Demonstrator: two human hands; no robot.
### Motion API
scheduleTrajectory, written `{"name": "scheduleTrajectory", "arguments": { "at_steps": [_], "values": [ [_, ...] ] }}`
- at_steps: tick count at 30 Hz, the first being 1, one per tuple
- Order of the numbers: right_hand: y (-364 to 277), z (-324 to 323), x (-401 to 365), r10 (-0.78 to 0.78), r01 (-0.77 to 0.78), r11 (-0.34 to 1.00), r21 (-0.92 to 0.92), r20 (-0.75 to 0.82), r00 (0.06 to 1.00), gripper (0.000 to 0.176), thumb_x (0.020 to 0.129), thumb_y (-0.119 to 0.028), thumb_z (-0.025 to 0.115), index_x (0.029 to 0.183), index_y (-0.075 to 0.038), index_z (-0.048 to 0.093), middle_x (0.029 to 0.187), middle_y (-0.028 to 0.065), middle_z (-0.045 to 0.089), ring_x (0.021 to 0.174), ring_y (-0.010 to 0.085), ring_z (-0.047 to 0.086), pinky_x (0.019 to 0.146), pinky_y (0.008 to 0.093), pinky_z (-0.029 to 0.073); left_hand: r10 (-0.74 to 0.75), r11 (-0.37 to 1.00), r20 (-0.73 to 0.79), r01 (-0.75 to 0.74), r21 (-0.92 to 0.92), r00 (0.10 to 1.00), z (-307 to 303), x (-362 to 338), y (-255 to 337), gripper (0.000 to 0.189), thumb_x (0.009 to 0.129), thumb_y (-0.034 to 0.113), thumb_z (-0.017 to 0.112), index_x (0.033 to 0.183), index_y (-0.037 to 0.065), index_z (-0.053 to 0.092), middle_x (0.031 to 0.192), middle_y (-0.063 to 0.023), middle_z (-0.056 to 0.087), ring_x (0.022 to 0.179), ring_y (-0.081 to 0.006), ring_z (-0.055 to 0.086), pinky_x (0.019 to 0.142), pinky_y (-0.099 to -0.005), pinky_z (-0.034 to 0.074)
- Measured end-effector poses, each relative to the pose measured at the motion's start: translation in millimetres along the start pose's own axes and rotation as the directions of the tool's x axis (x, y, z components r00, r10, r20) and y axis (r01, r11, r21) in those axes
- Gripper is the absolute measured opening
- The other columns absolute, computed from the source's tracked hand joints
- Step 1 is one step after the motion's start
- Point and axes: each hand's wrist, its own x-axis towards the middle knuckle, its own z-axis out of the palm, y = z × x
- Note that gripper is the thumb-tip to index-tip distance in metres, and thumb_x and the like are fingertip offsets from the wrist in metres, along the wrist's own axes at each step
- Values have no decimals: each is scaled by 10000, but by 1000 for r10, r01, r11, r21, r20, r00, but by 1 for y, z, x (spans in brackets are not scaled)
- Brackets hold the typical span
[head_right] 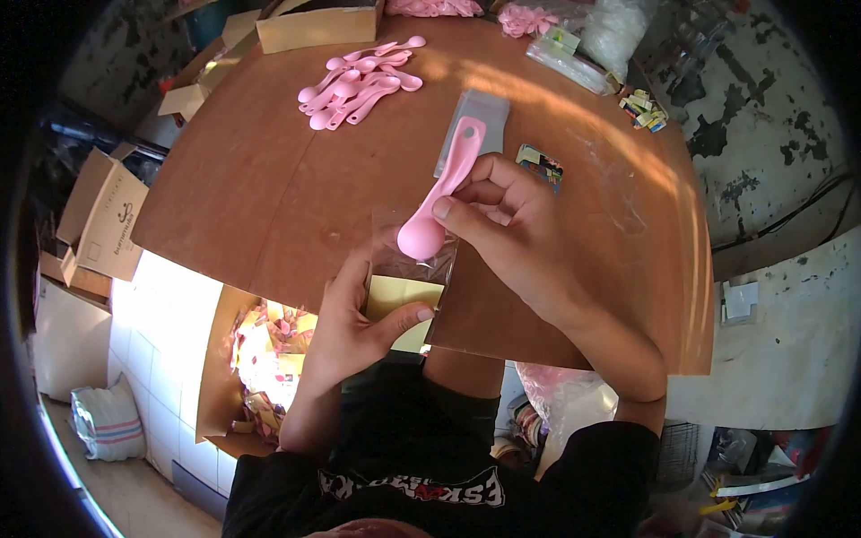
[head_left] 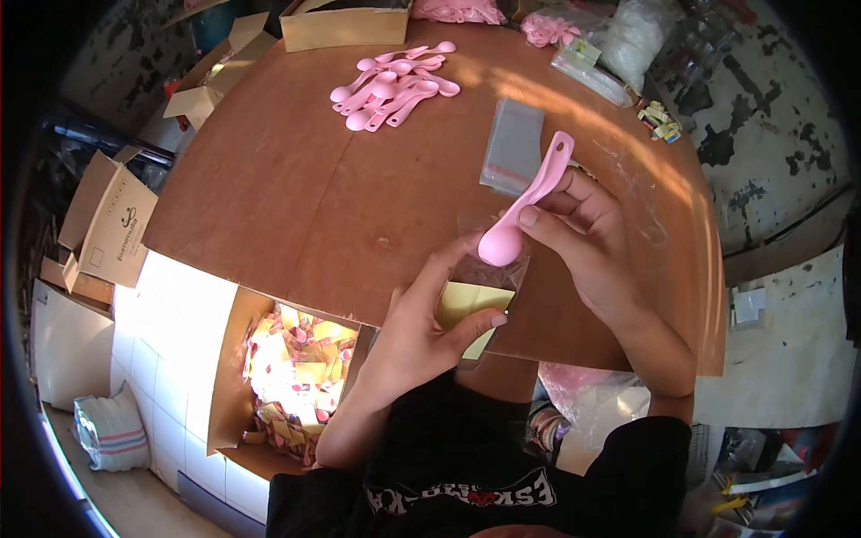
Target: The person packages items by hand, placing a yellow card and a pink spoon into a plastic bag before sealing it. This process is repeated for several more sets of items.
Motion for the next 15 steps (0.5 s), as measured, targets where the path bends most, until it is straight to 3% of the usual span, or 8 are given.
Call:
{"name": "scheduleTrajectory", "arguments": {
  "at_steps": [6, 8, 11, 15],
  "values": [
    [10, -9, -19, 51, -51, 999, 16, 1, 999, 183, 904, -65, 670, 1064, 5, 616, 998, 72, 681, 956, 130, 647, 876, 287, 521, 16, 1000, -16, -16, -9, 1000, 12, 3, 0, 495, 884, 75, 698, 1326, 9, 485, 1120, -176, 676, 1086, -240, 663, 879, -324, 510],
    [13, -12, -24, 60, -60, 998, 5, -6, 998, 196, 897, -66, 678, 1070, 10, 626, 1018, 71, 677, 978, 136, 643, 891, 294, 515, 46, 990, -8, -44, 132, 999, 15, 6, 4, 454, 909, 86, 668, 1319, 5, 490, 1126, -182, 677, 1094, -243, 660, 877, -323, 510],
    [17, -19, -30, 12, -11, 999, 50, -6, 1000, 223, 883, -77, 699, 1078, 14, 638, 1061, 74, 665, 1012, 140, 631, 910, 303, 507, 63, 978, 21, -65, 198, 998, 21, 9, 4, 455, 916, 77, 657, 1330, 5, 481, 1136, -183, 677, 1108, -244, 653, 883, -328, 511],
    [5, -27, -33, 2, 1, 997, 81, -39, 999, 231, 884, -71, 701, 1090, 10, 635, 1082, 78, 657, 1014, 140, 627, 915, 303, 500, 23, 998, 71, -27, 60, 997, 26, 10, -3, 487, 917, 41, 640, 1364, 10, 448, 1217, -193, 641, 1112, -270, 653, 912, -337, 500]
  ]
}}
